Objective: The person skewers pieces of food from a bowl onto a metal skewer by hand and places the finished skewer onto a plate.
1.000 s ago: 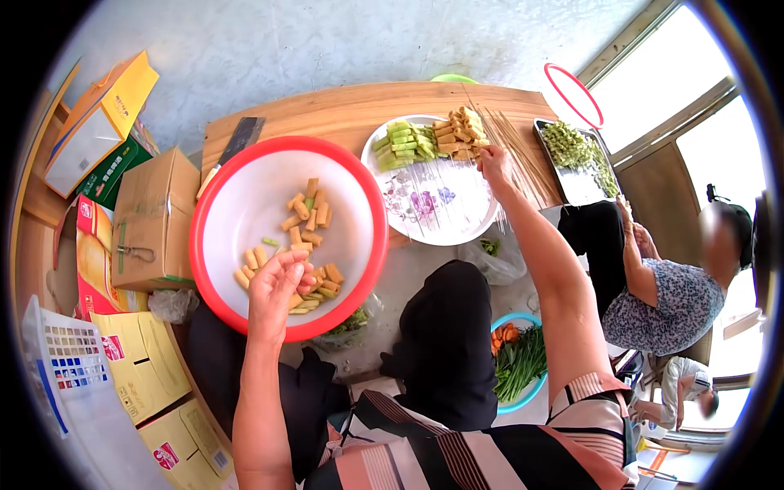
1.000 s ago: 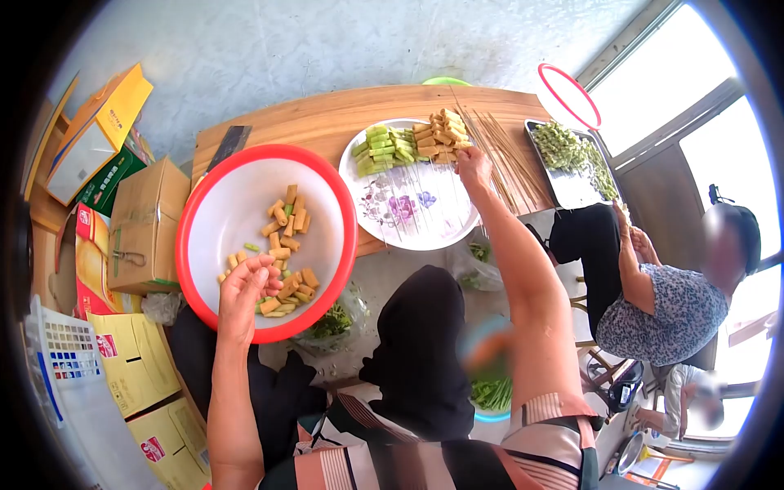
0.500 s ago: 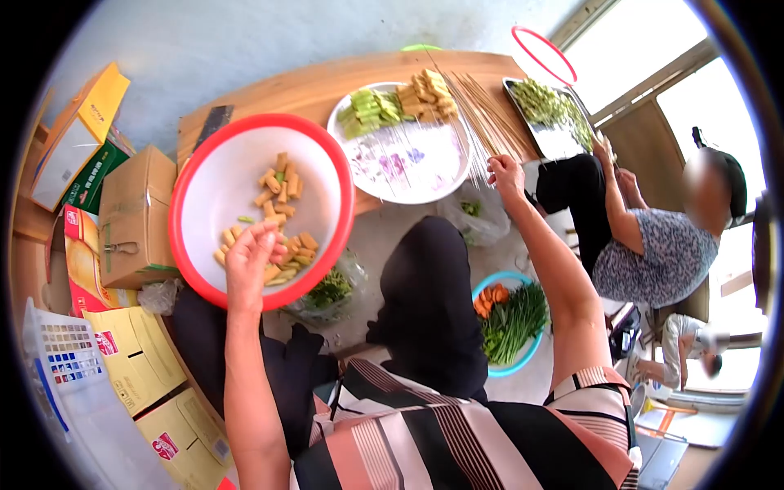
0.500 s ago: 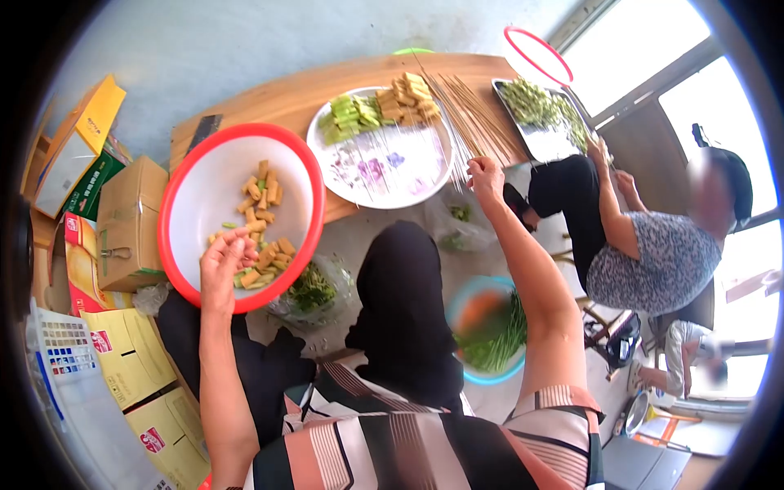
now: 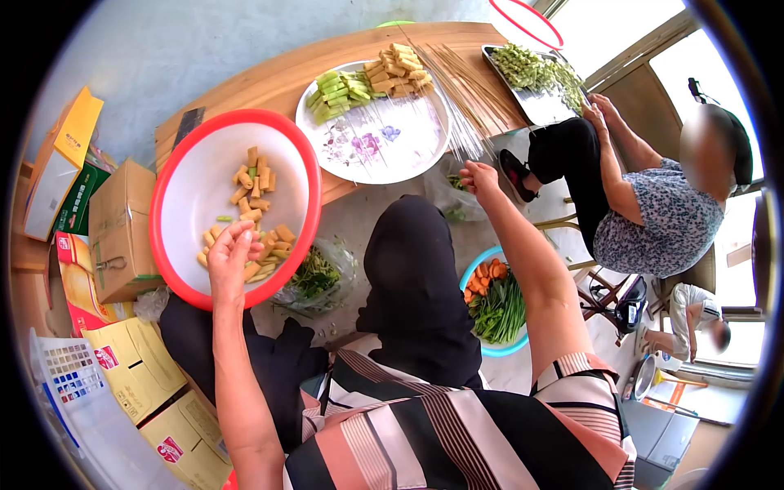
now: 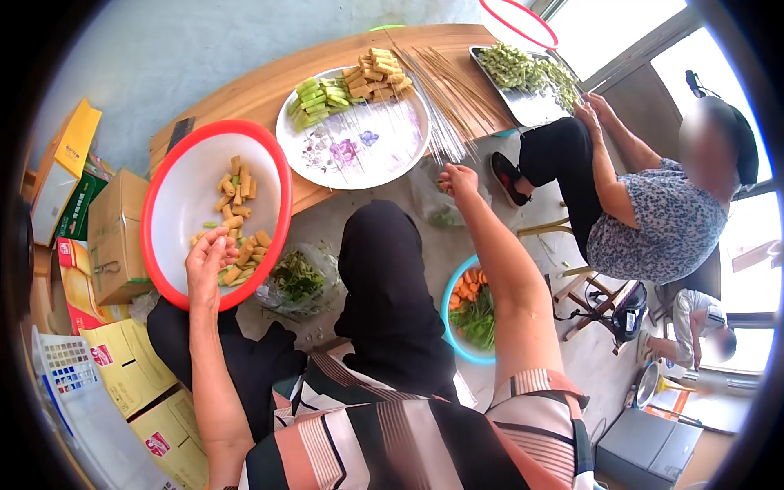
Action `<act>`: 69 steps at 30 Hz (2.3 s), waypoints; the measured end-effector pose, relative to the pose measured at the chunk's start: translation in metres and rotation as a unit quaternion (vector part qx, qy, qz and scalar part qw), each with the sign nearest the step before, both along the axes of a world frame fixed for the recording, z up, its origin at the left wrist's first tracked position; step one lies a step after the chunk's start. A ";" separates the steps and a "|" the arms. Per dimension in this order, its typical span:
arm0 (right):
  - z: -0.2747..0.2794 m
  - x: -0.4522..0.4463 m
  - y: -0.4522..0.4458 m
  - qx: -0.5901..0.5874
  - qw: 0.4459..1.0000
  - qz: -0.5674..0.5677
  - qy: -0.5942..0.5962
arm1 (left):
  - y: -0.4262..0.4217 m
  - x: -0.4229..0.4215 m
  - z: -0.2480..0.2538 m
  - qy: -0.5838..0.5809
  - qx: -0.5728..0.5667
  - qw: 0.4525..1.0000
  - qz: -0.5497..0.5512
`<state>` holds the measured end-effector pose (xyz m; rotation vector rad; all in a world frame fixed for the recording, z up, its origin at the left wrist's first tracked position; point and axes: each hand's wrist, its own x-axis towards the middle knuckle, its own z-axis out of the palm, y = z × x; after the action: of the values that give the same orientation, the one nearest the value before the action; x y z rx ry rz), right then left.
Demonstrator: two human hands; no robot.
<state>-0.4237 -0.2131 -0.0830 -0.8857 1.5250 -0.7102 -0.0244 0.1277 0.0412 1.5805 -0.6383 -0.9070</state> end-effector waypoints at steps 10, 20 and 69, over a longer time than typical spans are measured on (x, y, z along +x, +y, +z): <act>-0.011 0.013 -0.006 0.012 0.999 -0.035 -0.024 | -0.005 -0.002 -0.002 -0.002 0.015 1.000 0.012; 0.028 -0.037 0.064 0.092 0.957 -0.031 -0.272 | -0.001 -0.002 0.002 0.001 -0.016 1.000 0.000; 0.145 0.219 0.263 -0.124 0.885 0.415 -0.171 | 0.016 0.025 0.001 -0.005 -0.046 0.999 -0.004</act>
<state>-0.2046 0.0496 0.0624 -1.3921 0.6292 -0.3850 0.0005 0.1433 0.0424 1.5024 -0.6844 -0.8628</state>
